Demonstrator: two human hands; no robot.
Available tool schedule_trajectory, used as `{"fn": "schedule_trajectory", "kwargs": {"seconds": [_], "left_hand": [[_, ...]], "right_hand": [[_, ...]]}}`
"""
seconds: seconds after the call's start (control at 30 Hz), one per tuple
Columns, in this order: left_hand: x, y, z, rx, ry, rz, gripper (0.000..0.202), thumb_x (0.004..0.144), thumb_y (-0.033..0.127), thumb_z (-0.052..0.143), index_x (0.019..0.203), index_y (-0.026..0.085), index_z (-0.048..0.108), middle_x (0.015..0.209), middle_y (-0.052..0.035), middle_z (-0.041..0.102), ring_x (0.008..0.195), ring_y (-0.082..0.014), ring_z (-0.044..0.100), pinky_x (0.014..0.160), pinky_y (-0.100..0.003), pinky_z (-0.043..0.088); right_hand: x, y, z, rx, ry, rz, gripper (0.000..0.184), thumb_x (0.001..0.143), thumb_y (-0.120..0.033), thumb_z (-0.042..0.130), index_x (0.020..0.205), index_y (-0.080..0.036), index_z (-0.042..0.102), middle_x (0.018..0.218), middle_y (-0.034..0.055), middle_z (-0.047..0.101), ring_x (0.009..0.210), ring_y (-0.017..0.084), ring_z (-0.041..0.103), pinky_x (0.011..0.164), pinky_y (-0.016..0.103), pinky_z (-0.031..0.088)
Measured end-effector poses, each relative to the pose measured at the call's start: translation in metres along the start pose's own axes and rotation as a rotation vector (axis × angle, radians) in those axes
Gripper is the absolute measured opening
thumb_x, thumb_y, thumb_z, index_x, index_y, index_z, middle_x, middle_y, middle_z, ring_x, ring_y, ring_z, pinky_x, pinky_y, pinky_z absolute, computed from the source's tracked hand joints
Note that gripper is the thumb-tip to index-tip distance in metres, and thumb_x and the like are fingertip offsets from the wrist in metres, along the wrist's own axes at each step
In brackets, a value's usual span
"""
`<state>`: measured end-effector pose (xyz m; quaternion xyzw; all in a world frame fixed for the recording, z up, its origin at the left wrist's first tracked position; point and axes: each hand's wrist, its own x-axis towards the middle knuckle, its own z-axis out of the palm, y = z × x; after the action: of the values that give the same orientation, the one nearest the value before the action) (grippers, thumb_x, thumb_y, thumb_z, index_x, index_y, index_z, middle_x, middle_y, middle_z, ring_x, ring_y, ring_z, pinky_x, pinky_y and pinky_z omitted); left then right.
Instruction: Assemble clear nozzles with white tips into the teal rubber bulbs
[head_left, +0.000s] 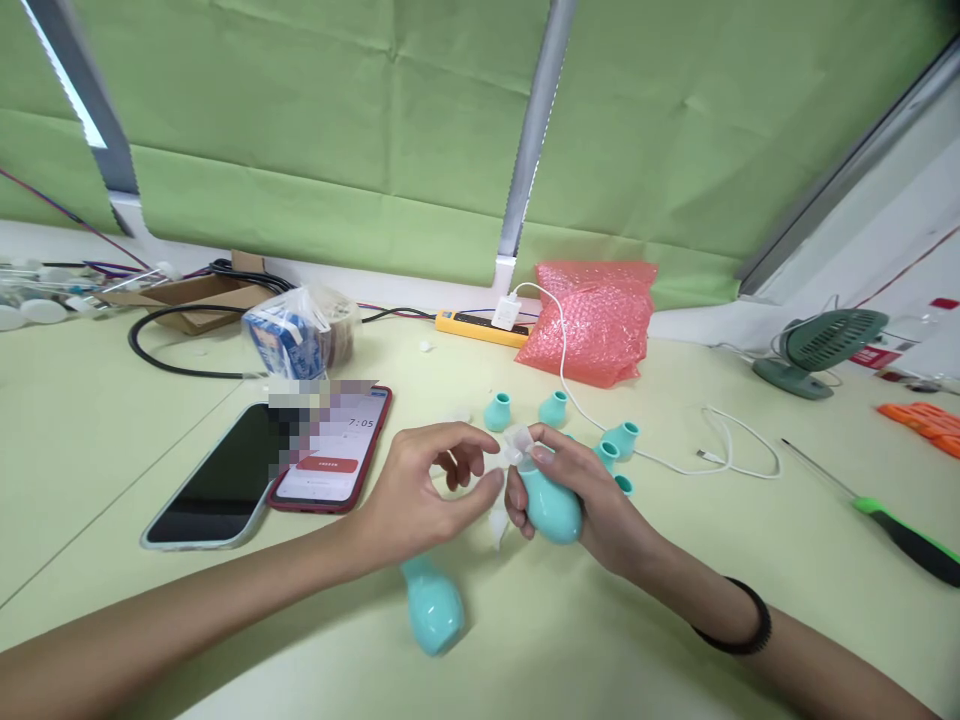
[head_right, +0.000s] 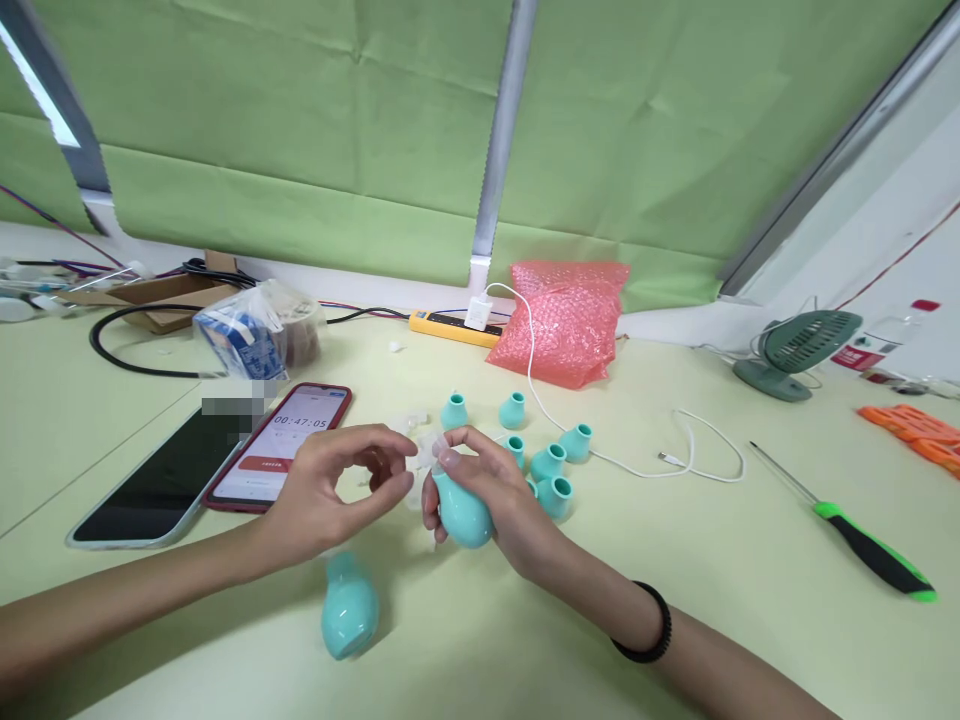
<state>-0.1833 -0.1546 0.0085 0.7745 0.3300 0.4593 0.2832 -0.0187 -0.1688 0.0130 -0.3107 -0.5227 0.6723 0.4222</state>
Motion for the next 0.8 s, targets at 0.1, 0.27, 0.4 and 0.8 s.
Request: {"fn": "schedule_trajectory", "kwargs": {"seconds": [0.1,0.27,0.4,0.8], "left_hand": [[-0.003,0.009,0.000,-0.130,0.030,-0.003,0.011,0.067,0.021,0.064,0.073,0.013,0.059,0.067,-0.0018,0.059,0.059,-0.0097,0.053,0.051,-0.018,0.044],[-0.004,0.015,-0.002,-0.177,0.037,0.061,0.003,0.072,0.016,0.060,0.070,0.013,0.061,0.067,-0.0022,0.062,0.060,-0.0106,0.056,0.051,-0.019,0.046],[-0.004,0.016,-0.002,-0.104,0.057,0.232,0.008,0.074,0.011,0.056,0.079,0.013,0.062,0.069,-0.0037,0.063,0.063,-0.0115,0.058,0.056,-0.021,0.049],[-0.006,0.011,-0.003,0.227,0.115,0.613,0.020,0.073,0.005,0.056,0.091,0.013,0.053,0.076,-0.0063,0.061,0.073,-0.0139,0.057,0.064,-0.024,0.050]], "right_hand": [[-0.004,0.004,0.006,0.049,-0.048,0.006,0.014,0.084,-0.032,0.042,0.082,-0.018,0.042,0.058,0.0002,0.056,0.049,0.012,0.053,0.046,0.024,0.042],[-0.009,0.008,0.011,0.115,-0.075,-0.018,0.016,0.085,-0.035,0.041,0.079,-0.021,0.036,0.054,-0.0039,0.053,0.043,0.009,0.050,0.041,0.020,0.038],[-0.011,0.010,0.014,0.153,-0.065,-0.003,0.018,0.086,-0.036,0.038,0.076,-0.022,0.033,0.052,-0.0060,0.050,0.040,0.008,0.047,0.039,0.018,0.035],[-0.017,0.011,0.021,0.219,0.025,0.016,0.021,0.087,-0.035,0.034,0.072,-0.020,0.035,0.055,-0.0035,0.050,0.042,0.008,0.048,0.041,0.020,0.037]]}}
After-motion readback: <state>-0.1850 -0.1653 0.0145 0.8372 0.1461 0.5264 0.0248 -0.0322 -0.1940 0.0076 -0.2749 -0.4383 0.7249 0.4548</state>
